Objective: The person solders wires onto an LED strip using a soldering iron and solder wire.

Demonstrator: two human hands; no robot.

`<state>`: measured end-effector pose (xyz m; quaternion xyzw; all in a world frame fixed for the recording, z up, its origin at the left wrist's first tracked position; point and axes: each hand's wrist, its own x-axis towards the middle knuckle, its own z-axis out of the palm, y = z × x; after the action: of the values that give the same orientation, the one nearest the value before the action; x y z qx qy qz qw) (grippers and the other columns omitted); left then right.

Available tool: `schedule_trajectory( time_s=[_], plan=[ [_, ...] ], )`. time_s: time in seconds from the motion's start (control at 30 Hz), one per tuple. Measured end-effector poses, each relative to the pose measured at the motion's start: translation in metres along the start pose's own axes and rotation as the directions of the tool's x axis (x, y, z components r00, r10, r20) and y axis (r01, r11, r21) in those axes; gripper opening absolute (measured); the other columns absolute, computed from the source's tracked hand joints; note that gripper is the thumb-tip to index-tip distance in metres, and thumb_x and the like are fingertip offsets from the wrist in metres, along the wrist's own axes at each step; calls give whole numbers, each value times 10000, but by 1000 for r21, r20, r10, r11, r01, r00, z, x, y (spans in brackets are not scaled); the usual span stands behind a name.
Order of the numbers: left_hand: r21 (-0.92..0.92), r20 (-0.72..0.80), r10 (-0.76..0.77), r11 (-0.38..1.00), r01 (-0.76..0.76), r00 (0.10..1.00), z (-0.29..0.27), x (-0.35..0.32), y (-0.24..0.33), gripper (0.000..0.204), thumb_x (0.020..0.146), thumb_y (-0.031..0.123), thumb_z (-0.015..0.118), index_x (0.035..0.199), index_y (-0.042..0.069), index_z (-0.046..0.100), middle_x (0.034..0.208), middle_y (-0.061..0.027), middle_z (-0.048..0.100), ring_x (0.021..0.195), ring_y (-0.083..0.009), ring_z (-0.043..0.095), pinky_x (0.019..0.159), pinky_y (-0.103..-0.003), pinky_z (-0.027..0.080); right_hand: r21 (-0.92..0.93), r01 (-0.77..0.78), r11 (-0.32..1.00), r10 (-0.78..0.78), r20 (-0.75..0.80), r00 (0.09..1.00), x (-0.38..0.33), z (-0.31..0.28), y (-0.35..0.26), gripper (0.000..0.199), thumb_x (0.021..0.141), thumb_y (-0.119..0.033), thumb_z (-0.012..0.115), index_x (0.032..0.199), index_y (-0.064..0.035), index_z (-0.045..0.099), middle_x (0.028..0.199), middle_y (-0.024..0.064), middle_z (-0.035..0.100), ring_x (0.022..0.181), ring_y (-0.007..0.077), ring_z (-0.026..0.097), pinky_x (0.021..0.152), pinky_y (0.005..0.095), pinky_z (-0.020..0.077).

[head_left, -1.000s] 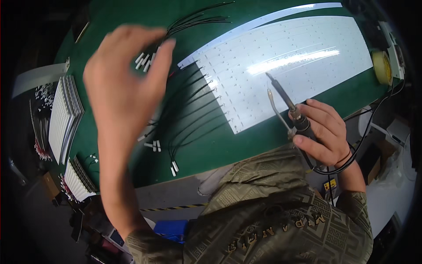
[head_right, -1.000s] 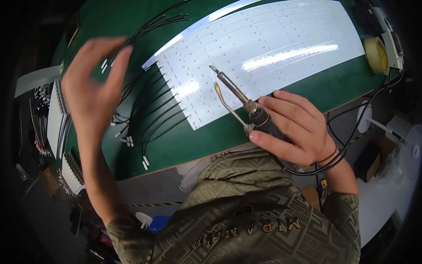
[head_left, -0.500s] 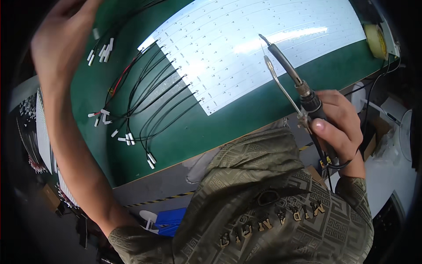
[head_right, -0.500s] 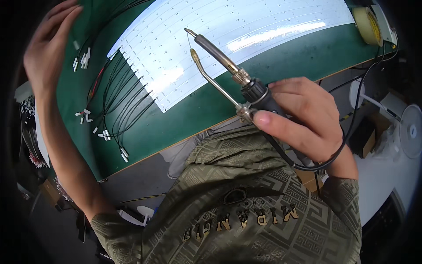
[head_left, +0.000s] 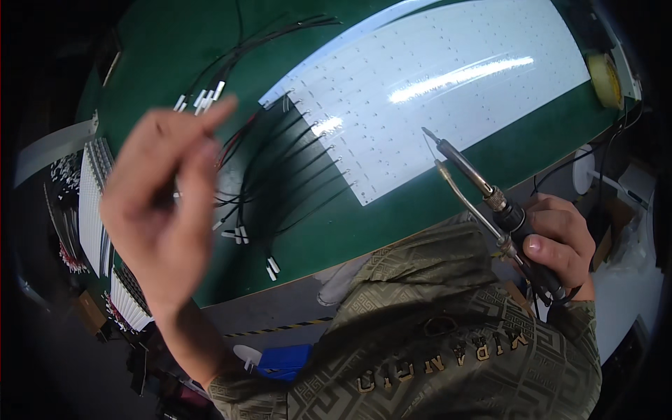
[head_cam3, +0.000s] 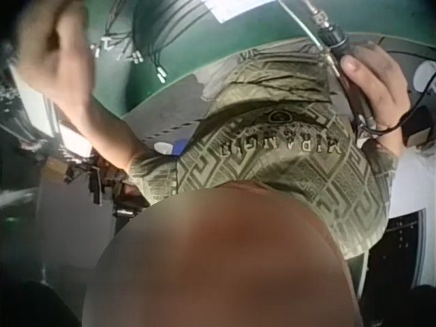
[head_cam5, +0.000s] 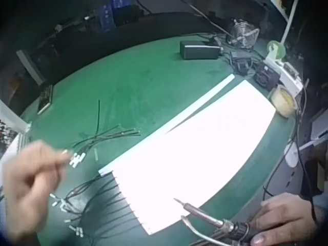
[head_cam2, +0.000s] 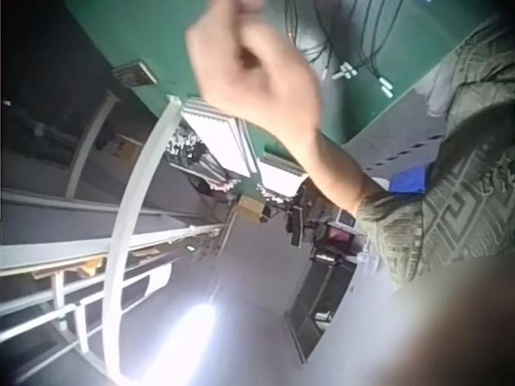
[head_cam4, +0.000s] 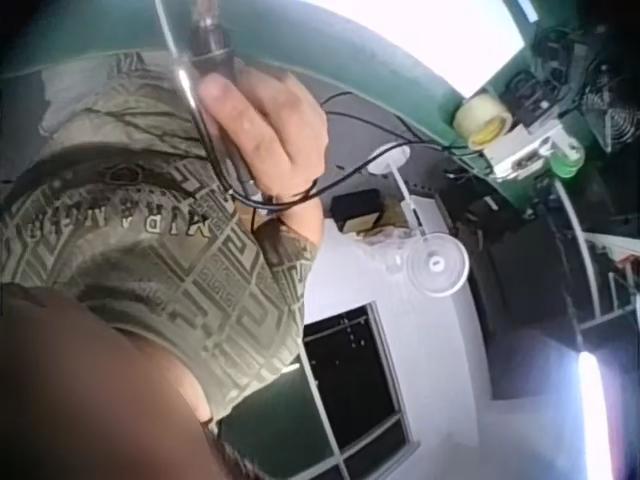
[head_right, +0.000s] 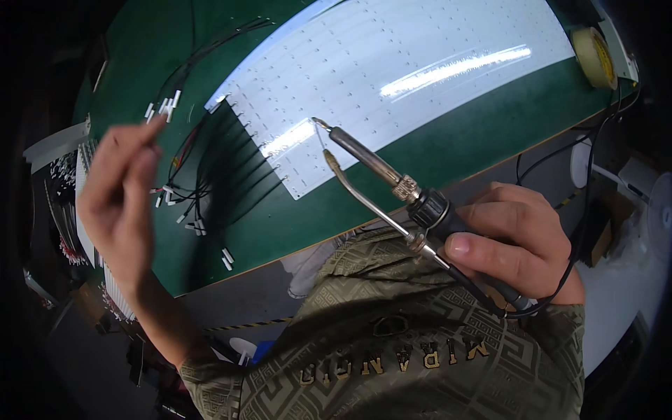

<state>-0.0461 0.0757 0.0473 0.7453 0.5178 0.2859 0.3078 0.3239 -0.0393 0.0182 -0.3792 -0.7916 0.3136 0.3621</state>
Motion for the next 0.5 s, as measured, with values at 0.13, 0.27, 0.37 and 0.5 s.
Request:
schedule_trajectory(
  time_s=[0.13, 0.27, 0.37, 0.5],
  plan=[
    [19, 103, -81, 997, 80, 991, 30, -46, 20, 246, 858, -42, 763, 1097, -27, 819, 891, -57, 664, 758, -112, 530, 650, -237, 403, 82, -4, 997, 3, 15, 1000, -2, 6, -2, 305, 872, 6, 796, 1164, -33, 714, 1043, 148, 691, 709, 232, 633, 625, 340, 536],
    [22, -12, -13, 1000, 13, 1000, 58, -65, 14, 257, 736, -67, 799, 975, 15, 846, 833, -48, 662, 710, -154, 522, 649, -277, 442, 120, 25, 992, -30, 39, 999, -3, 18, -3, 295, 874, 4, 795, 1157, -31, 717, 1032, 150, 690, 699, 228, 629, 619, 337, 538],
    [81, -45, 138, 988, -134, 989, 70, -68, 7, 253, 707, -63, 805, 943, 22, 838, 826, -42, 666, 730, -188, 523, 692, -312, 467, 129, 35, 991, -42, 51, 998, -2, 26, -2, 287, 876, 2, 794, 1151, -29, 718, 1023, 151, 688, 692, 225, 626, 615, 335, 540],
    [118, -62, 155, 982, -147, 986, 81, -71, 7, 211, 727, -72, 789, 924, 1, 816, 822, -53, 673, 790, -212, 542, 741, -330, 457, 132, 38, 991, -46, 60, 997, -1, 32, -1, 277, 878, 0, 793, 1144, -26, 721, 1012, 153, 687, 683, 221, 622, 609, 332, 542]
  ],
)
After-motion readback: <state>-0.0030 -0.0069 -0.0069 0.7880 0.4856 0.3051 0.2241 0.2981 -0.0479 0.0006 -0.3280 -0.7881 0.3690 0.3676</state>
